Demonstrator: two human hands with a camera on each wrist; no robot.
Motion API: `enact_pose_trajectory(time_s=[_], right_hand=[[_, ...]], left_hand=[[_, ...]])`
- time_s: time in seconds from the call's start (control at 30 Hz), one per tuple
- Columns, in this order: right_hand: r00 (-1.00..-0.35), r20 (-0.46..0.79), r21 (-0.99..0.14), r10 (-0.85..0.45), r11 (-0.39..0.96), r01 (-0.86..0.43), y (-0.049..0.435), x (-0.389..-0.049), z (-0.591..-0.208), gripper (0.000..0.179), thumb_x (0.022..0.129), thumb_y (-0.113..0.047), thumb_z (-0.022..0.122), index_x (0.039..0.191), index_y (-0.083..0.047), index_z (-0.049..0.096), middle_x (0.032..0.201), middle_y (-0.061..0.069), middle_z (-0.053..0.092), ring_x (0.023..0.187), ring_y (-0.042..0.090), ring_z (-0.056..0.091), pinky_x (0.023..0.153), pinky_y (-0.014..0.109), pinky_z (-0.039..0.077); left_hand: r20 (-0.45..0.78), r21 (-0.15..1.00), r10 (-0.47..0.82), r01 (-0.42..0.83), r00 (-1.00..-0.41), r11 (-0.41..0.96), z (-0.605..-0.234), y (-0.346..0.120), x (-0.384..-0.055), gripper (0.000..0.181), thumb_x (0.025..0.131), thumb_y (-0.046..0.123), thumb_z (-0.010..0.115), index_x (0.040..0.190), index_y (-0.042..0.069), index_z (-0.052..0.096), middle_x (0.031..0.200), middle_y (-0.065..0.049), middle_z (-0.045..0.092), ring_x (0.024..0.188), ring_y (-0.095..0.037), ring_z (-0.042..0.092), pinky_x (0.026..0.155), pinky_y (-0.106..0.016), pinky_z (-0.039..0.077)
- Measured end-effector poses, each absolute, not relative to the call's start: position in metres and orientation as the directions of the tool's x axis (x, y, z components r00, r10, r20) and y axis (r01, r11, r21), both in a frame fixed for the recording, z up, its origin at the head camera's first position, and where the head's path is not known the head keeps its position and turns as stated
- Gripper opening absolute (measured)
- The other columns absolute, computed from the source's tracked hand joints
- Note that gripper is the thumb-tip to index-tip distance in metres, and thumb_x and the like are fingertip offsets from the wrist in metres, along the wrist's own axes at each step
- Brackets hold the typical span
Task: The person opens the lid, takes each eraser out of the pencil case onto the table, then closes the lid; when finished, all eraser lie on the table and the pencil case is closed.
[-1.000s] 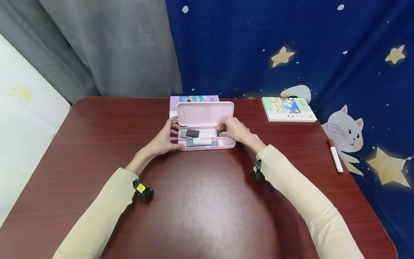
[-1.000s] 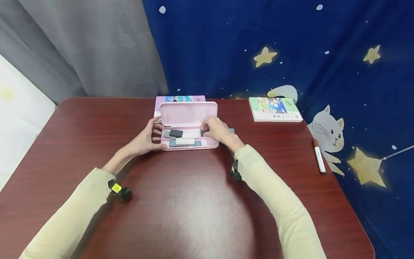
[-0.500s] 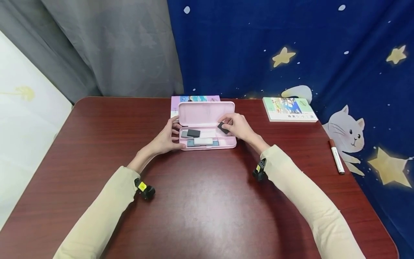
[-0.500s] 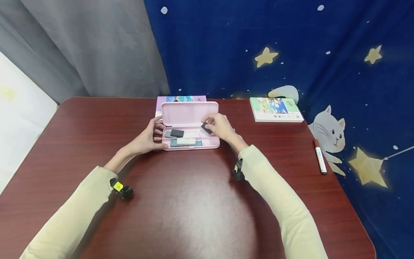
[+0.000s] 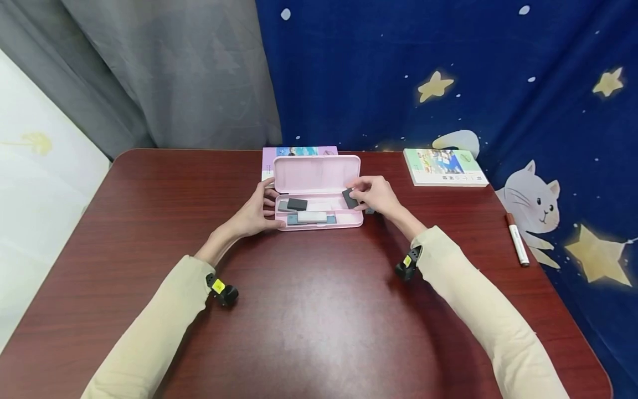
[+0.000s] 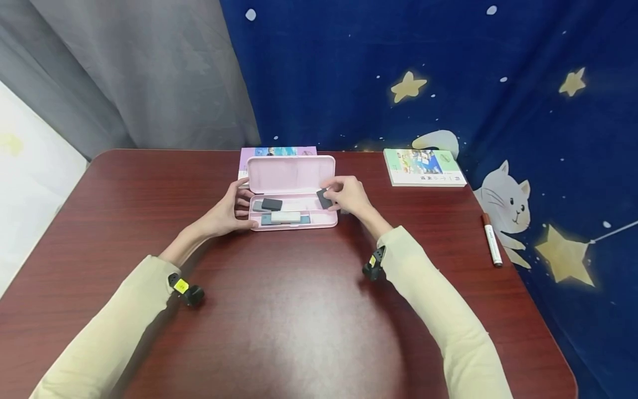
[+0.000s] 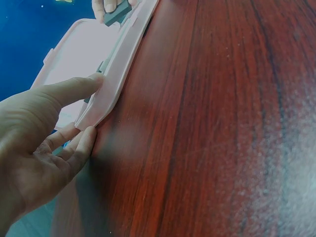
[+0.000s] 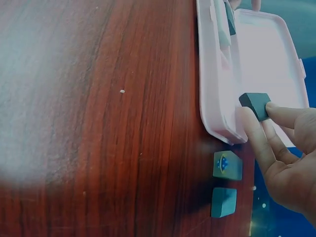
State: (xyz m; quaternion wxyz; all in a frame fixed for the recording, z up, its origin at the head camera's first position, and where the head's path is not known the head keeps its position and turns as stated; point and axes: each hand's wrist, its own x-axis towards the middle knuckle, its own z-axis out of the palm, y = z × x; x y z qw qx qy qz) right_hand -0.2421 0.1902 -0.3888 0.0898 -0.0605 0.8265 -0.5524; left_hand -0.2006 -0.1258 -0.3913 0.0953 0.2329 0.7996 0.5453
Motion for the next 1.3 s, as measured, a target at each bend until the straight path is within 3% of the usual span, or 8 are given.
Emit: enact_pose_trajectory(time_s=[0.23,0.6,0.97,1.3], right_hand=[[-0.981,-0.107,-0.939,-0.16,0.341,0.046,0.206,-0.24,-0.39,0.025,0.088,0.004,0.065,0.113,0.006,0.067,0.097,0.023,0.065,0.066,0.021,0.065,0.064,0.04,0.058],[-0.979,-0.16,-0.962,-0.129,0.242,0.126,0.223,-0.23,-0.392,0.028,0.09,0.006,0.061,0.118,0.011,0.061,0.1,0.027,0.062,0.069,0.02,0.063,0.066,0.038,0.058],[-0.975,-0.204,-0.95,-0.084,0.257,0.176,0.244,-0.227,-0.39,0.031,0.093,0.004,0.059,0.123,0.011,0.057,0.112,0.025,0.057,0.072,0.016,0.062,0.07,0.036,0.058],[-0.973,-0.225,-0.939,-0.042,0.276,0.205,0.26,-0.225,-0.389,0.032,0.093,0.002,0.06,0.124,0.011,0.057,0.104,0.022,0.057,0.068,0.014,0.063,0.069,0.035,0.058]], left_hand=[[0.107,0.908,0.482,0.283,-0.87,0.31,-0.393,-0.125,-0.202,0.106,0.07,-0.011,0.079,0.147,-0.008,0.006,0.13,-0.038,0.033,0.112,-0.051,0.042,0.096,-0.059,0.041],[0.1,0.914,0.477,0.27,-0.873,0.302,-0.392,-0.126,-0.2,0.107,0.07,-0.012,0.079,0.148,-0.007,0.006,0.13,-0.038,0.033,0.112,-0.051,0.042,0.097,-0.059,0.041],[0.105,0.913,0.475,0.274,-0.874,0.303,-0.39,-0.126,-0.199,0.106,0.071,-0.012,0.078,0.148,-0.008,0.006,0.13,-0.039,0.033,0.112,-0.051,0.042,0.096,-0.059,0.041],[0.104,0.915,0.48,0.273,-0.871,0.298,-0.39,-0.127,-0.199,0.105,0.072,-0.013,0.078,0.148,-0.007,0.005,0.13,-0.039,0.033,0.112,-0.051,0.043,0.097,-0.058,0.041]])
